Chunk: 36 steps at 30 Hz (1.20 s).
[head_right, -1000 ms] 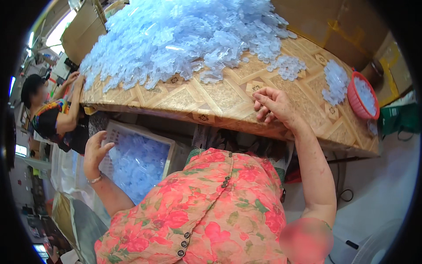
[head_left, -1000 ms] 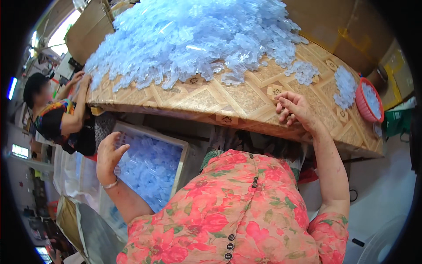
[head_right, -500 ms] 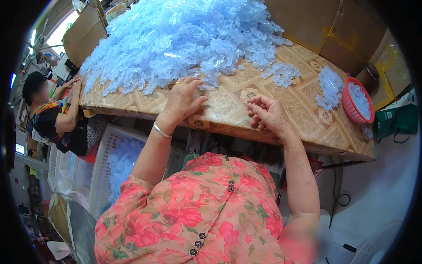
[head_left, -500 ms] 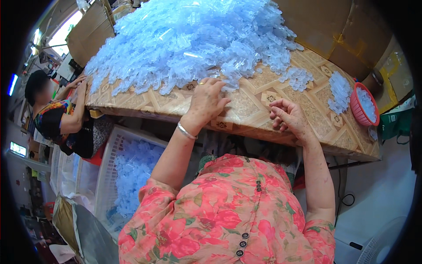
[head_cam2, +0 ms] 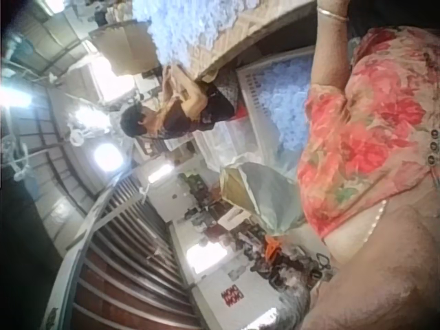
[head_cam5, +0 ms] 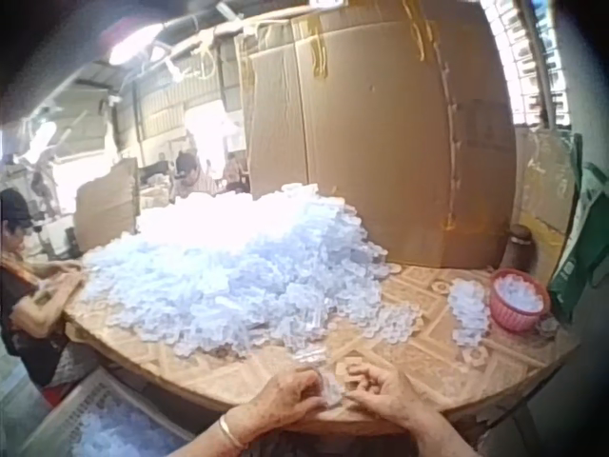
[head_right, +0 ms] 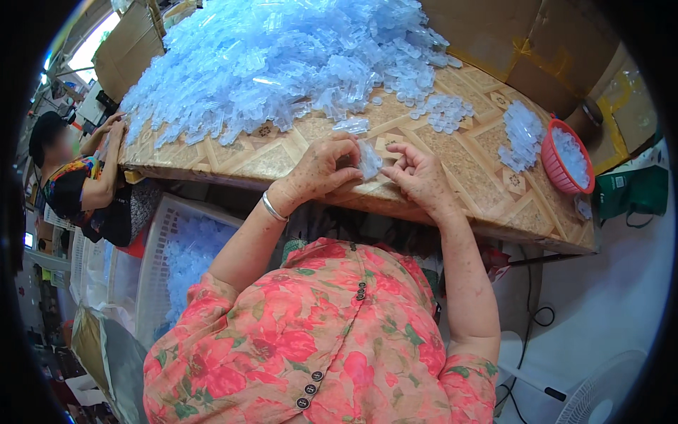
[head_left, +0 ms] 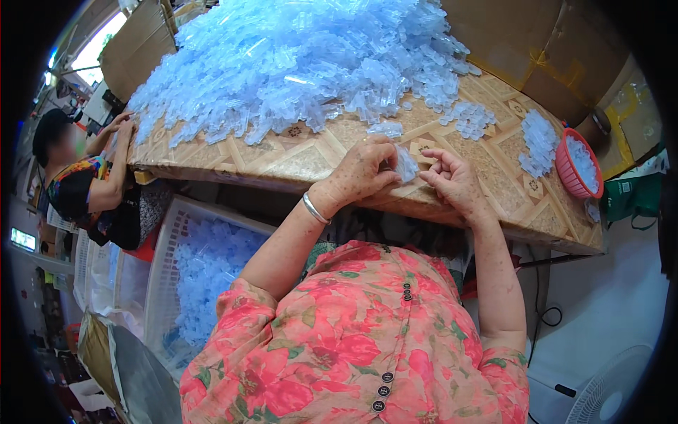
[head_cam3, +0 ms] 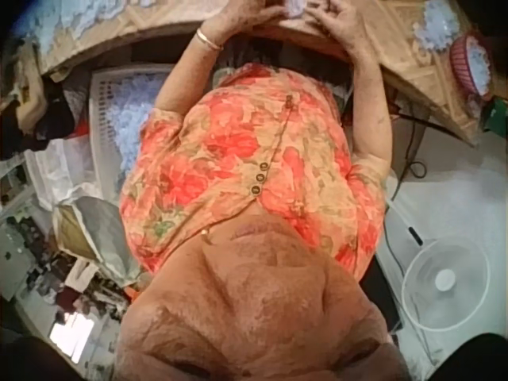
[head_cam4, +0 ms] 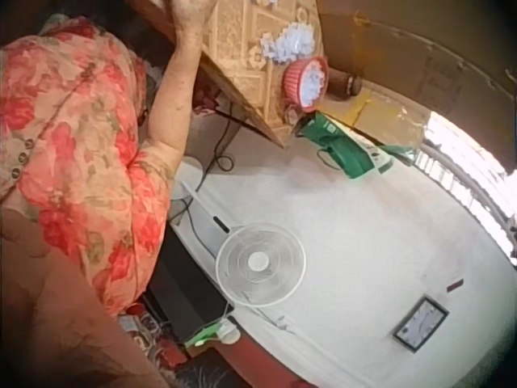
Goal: The person sits at a table and repeatedly picks up small translucent plastic components. They insert one piece into another, inspect the fit, and place the assembled unit on the table. The process is repeated continuously with a large pile of parts available.
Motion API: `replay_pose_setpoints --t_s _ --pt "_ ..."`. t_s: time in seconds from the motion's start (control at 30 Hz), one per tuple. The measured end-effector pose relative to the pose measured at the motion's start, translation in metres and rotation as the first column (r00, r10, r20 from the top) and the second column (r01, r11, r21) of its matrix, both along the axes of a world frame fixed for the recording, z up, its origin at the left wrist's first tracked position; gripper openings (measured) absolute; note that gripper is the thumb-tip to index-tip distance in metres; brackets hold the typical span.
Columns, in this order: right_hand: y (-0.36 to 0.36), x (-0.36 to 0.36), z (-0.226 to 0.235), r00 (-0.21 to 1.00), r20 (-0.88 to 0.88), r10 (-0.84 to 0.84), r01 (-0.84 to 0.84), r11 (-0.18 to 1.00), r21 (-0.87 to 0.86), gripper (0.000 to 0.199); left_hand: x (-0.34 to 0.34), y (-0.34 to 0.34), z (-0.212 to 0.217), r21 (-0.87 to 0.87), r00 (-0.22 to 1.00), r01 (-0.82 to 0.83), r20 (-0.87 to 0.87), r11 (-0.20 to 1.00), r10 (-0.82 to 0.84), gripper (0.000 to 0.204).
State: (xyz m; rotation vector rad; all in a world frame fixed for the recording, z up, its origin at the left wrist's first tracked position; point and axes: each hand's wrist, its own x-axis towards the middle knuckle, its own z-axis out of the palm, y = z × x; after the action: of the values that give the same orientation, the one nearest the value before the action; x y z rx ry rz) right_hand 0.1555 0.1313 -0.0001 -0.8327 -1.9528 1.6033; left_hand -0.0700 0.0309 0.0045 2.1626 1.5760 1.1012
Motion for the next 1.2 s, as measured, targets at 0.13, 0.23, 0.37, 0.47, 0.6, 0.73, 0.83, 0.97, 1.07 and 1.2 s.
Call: replay_pose_setpoints --t_s 0.13,0.23,0.37,0.47,0.6,0.73,0.83,0.97,1.07,1.2 --pt "0.0 -0.002 -0.004 0.999 -0.035 0.012 -0.011 0.999 0.032 0.06 0.009 0.009 -0.001 0.163 0.999 0.02 0.03 0.986 -0.025 0.025" --pt "-0.003 -0.002 0.001 1.0 -0.011 0.022 -0.022 0.999 0.041 0.066 0.013 0.004 0.001 0.151 0.99 -0.127 0.083 0.98 0.115 0.032" --pt "-0.004 -0.005 0.0 0.999 0.047 0.007 -0.013 0.992 0.129 0.073 0.015 -0.004 -0.007 0.026 0.977 -0.161 0.146 0.987 0.156 0.047" --pt "-0.004 -0.01 0.006 0.981 0.187 -0.048 0.005 0.974 0.227 0.076 0.02 -0.003 -0.014 0.073 0.99 -0.122 0.076 0.99 0.117 0.05" --pt "-0.01 -0.014 0.008 0.967 0.214 -0.142 0.054 0.927 0.37 0.071 0.027 -0.001 -0.017 0.011 0.981 -0.135 0.143 0.991 0.132 0.052" --pt "-0.015 -0.015 -0.011 0.976 -0.071 -0.205 0.216 0.944 0.249 0.072 0.041 -0.003 -0.009 -0.166 0.829 -0.01 0.55 0.986 0.101 0.057" --pt "-0.024 -0.018 -0.015 0.926 -0.298 -0.232 0.268 0.96 0.085 0.075 0.051 0.004 -0.014 -0.127 0.561 0.227 0.828 0.966 -0.022 0.057" --pt "-0.039 -0.014 -0.006 0.906 -0.296 -0.304 0.352 0.927 0.127 0.074 0.064 0.003 -0.01 -0.1 0.41 0.387 0.909 0.917 -0.075 0.052" --pt "-0.045 -0.011 0.001 0.912 -0.182 -0.367 0.405 0.876 0.26 0.075 0.068 0.007 -0.015 -0.1 0.397 0.362 0.916 0.927 -0.056 0.051" --pt "-0.045 -0.003 -0.003 0.914 -0.181 -0.364 0.406 0.843 0.353 0.079 0.077 0.01 -0.012 -0.045 0.187 0.33 0.982 0.943 -0.018 0.046"
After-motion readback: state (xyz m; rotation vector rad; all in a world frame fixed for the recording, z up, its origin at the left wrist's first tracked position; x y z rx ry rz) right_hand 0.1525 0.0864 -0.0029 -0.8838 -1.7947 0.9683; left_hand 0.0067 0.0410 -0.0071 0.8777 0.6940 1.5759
